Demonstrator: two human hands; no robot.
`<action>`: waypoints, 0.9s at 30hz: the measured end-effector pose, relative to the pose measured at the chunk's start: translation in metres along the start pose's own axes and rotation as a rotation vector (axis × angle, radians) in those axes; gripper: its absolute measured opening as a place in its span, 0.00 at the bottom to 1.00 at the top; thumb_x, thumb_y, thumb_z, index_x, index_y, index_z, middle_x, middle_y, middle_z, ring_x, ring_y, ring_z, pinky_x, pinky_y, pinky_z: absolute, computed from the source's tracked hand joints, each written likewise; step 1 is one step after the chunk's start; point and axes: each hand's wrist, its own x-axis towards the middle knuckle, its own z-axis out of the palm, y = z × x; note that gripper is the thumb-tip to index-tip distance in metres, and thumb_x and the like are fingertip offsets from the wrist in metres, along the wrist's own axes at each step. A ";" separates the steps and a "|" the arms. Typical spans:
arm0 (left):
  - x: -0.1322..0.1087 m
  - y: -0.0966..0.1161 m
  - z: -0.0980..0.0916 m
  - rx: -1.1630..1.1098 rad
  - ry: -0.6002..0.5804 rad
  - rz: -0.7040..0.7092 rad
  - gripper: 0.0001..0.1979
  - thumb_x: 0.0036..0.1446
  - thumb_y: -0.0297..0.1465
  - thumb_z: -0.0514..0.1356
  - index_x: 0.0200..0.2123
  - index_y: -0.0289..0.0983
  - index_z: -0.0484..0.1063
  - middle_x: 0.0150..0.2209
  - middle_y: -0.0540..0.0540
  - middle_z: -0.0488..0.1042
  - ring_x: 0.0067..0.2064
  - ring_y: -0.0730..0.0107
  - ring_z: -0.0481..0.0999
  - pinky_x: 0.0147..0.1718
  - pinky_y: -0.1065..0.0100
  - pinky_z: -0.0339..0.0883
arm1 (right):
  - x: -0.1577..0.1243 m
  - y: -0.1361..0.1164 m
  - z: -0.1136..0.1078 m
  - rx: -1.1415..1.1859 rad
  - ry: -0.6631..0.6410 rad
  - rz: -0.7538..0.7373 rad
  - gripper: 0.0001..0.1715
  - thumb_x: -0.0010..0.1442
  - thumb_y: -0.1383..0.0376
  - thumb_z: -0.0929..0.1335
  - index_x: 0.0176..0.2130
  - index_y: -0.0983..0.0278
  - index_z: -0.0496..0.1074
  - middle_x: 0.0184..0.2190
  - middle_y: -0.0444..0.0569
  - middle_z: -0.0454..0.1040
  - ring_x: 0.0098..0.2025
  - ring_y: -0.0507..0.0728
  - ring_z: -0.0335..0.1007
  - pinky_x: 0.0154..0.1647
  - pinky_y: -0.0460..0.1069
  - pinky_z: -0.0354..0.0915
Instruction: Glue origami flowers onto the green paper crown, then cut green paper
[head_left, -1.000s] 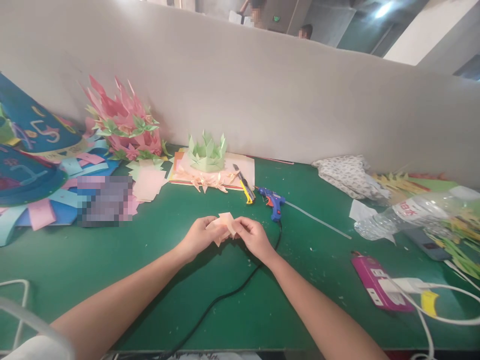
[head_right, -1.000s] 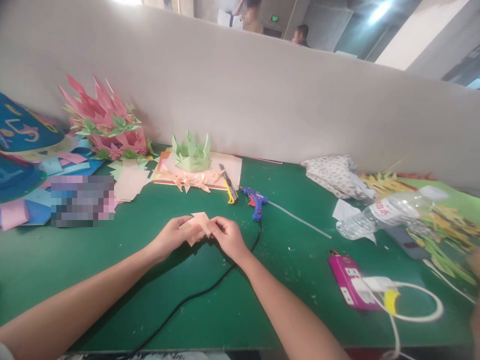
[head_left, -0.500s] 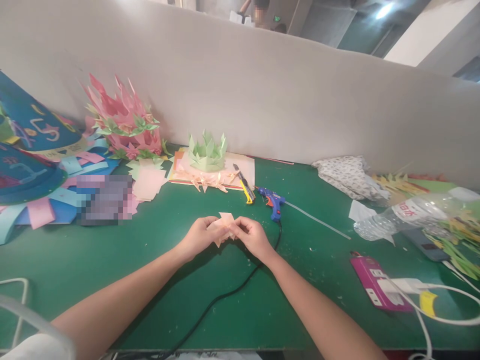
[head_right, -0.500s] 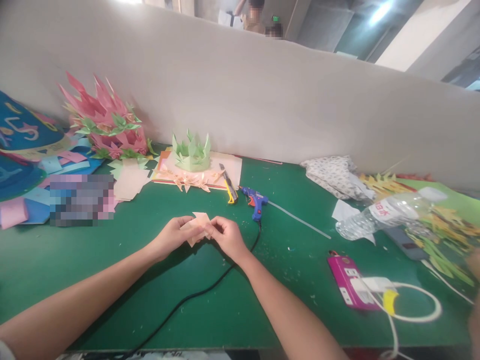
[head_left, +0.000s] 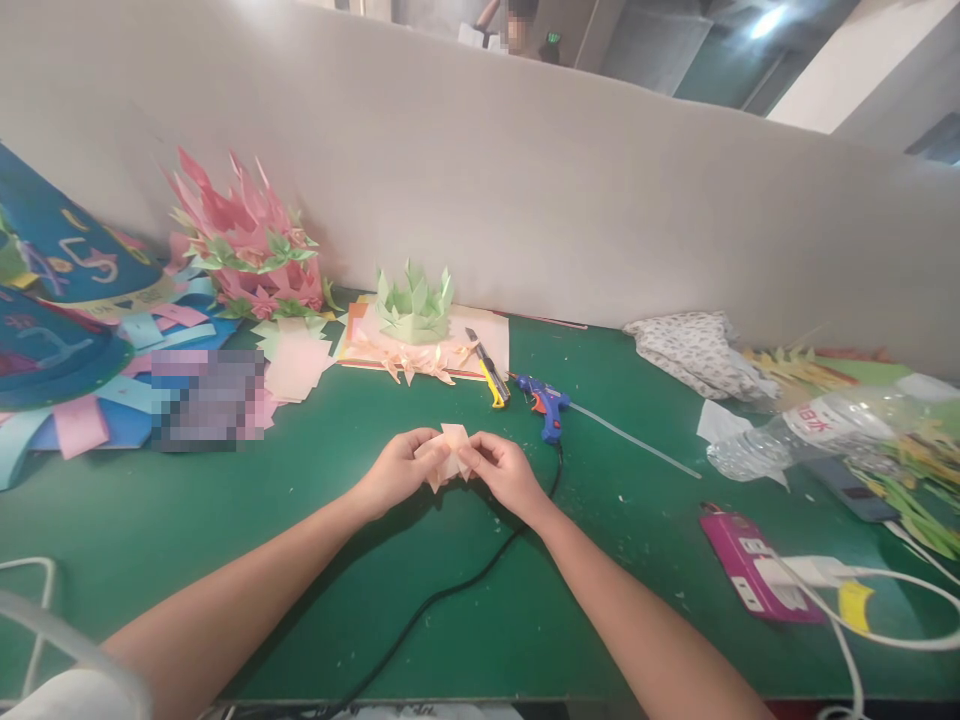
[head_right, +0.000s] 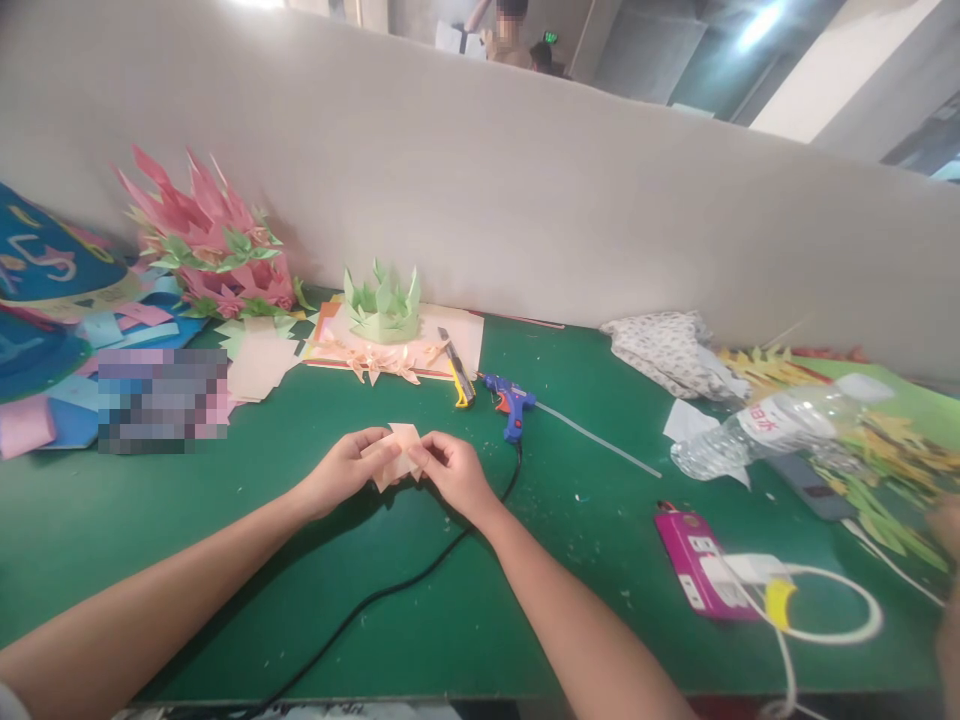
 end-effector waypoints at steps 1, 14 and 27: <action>0.000 0.000 0.001 -0.018 -0.010 -0.001 0.16 0.53 0.43 0.56 0.31 0.34 0.68 0.24 0.50 0.71 0.25 0.74 0.69 0.26 0.73 0.61 | 0.000 0.000 0.000 0.015 -0.003 0.001 0.17 0.57 0.53 0.65 0.30 0.64 0.68 0.22 0.42 0.68 0.25 0.50 0.64 0.28 0.45 0.61; 0.001 -0.002 0.005 -0.089 -0.012 -0.064 0.19 0.50 0.45 0.58 0.33 0.34 0.66 0.24 0.47 0.74 0.23 0.73 0.72 0.23 0.71 0.66 | 0.001 -0.002 0.003 0.076 -0.008 0.009 0.16 0.56 0.53 0.66 0.31 0.63 0.68 0.25 0.43 0.70 0.27 0.51 0.66 0.29 0.46 0.63; 0.000 0.001 0.005 -0.066 -0.023 -0.068 0.16 0.51 0.44 0.58 0.32 0.35 0.66 0.24 0.49 0.73 0.23 0.73 0.72 0.23 0.72 0.65 | 0.001 0.002 0.000 0.046 0.029 0.001 0.18 0.57 0.51 0.64 0.31 0.63 0.68 0.25 0.43 0.69 0.27 0.51 0.64 0.28 0.45 0.61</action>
